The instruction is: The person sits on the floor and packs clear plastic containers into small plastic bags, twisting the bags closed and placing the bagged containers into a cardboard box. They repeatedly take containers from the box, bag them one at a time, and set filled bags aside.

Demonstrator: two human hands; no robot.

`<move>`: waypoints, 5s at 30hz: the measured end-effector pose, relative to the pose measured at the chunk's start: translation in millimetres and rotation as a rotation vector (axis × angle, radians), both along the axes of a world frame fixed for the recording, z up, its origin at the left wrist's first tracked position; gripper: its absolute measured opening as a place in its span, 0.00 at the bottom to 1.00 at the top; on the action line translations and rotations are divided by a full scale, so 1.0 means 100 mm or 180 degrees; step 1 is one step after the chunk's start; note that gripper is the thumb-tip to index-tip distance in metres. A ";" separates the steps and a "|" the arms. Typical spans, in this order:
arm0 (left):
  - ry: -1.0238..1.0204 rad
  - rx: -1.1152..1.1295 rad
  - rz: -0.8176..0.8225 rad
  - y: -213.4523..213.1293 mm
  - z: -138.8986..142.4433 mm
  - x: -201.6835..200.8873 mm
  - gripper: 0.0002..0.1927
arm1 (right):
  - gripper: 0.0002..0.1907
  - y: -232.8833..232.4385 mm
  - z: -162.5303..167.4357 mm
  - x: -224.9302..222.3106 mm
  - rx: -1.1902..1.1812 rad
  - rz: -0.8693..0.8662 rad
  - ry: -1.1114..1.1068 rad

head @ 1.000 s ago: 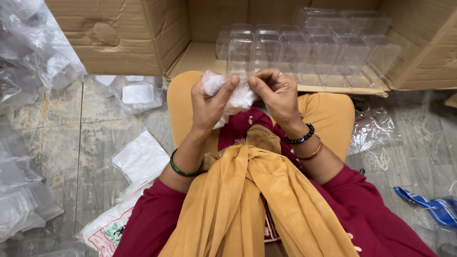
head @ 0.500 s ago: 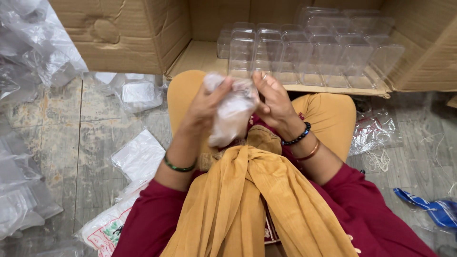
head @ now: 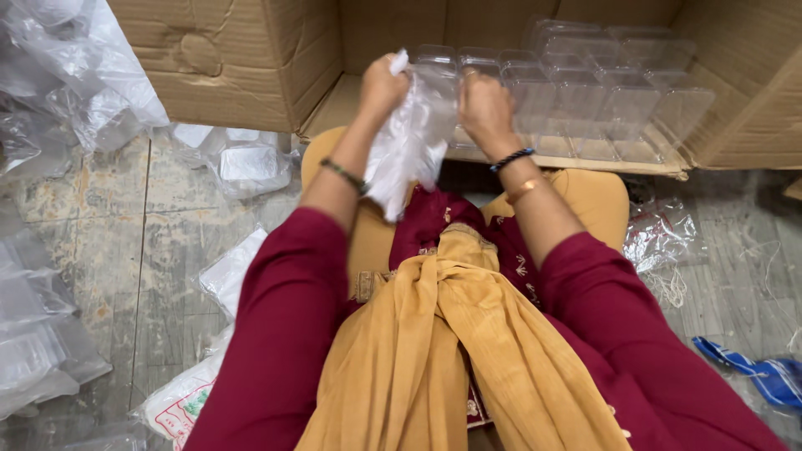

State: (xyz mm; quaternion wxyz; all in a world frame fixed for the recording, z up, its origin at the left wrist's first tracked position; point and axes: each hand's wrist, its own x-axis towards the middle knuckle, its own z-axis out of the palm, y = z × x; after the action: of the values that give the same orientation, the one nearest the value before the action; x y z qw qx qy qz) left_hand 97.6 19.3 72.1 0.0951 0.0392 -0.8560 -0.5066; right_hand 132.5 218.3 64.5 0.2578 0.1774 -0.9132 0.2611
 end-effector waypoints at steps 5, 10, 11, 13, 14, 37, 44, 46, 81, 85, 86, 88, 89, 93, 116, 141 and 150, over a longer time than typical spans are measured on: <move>-0.0639 0.1442 0.0178 0.18 -0.13 -0.07 0.12 | 0.05 -0.19 -0.11 0.02 -0.0604 0.0043 0.0505; -0.0692 0.2113 -0.0022 -0.02 0.00 0.36 0.16 | 0.12 -0.34 -0.11 0.18 -0.3646 0.0708 -0.1043; -0.0411 0.2205 -0.0220 -0.11 0.07 0.54 0.15 | 0.12 -0.39 -0.07 0.27 -0.4248 0.0936 -0.1233; -0.0218 0.2675 -0.0154 -0.36 0.18 1.00 0.14 | 0.07 -0.47 -0.03 0.55 -0.4449 0.1478 -0.1608; 0.0147 0.1798 -0.0272 -0.55 0.24 1.22 0.13 | 0.05 -0.51 -0.04 0.73 -0.4538 0.1740 -0.1821; -0.1413 0.3048 0.1651 -2.68 -0.75 2.49 0.39 | 0.12 -1.24 0.16 1.18 -0.1198 0.1993 -0.0664; -0.0746 0.2445 0.2056 -3.12 -0.94 1.63 0.43 | 0.13 -1.02 0.03 1.13 -0.1078 0.1828 -0.0761; -0.0791 0.1189 0.2187 -3.12 -0.80 1.44 0.45 | 0.13 -1.00 0.03 1.09 -0.1122 0.1888 -0.0815; -0.1222 0.3784 -0.2569 -0.66 -0.04 1.78 0.09 | 0.08 0.40 0.03 1.18 -0.4065 0.2589 -0.3903; -0.0971 0.3152 -0.2079 -0.25 -0.05 0.83 0.08 | 0.10 0.73 0.00 0.52 -0.2127 0.1245 -0.2030; -0.0909 0.2719 -0.1744 -0.04 -0.05 0.56 0.08 | 0.09 0.71 -0.03 0.37 -0.1504 0.0627 -0.1200; -0.0781 0.2078 -0.1153 0.39 -0.09 0.19 0.08 | 0.09 0.60 -0.10 0.10 -0.0459 -0.0246 -0.0462; -0.0798 0.2014 -0.0920 0.54 -0.12 0.10 0.08 | 0.09 0.52 -0.14 0.01 -0.0048 -0.0514 -0.0548; -0.0960 0.2265 -0.0654 0.80 -0.18 0.07 0.09 | 0.04 0.40 -0.26 -0.02 -0.0024 -0.0554 0.0766; -0.2051 0.2183 -0.0853 -1.44 -0.69 2.60 0.28 | 0.09 -0.96 -0.09 1.06 -0.1062 0.2642 -0.1448; -0.0424 -0.0764 0.1824 -2.45 -0.18 1.62 0.23 | 0.10 -0.86 0.46 1.10 -0.0716 0.1806 -0.0965; 0.1553 0.1497 -0.0122 -0.71 0.93 1.93 0.18 | 0.17 -0.98 0.82 1.11 -0.2736 0.2708 -0.2065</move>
State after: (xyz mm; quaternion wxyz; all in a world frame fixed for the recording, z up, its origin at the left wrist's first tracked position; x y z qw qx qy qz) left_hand 290.5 -51.2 165.1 0.2759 -0.0784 -0.6684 -0.6863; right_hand 243.1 120.6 146.7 -0.1062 0.3154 -0.6105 0.7187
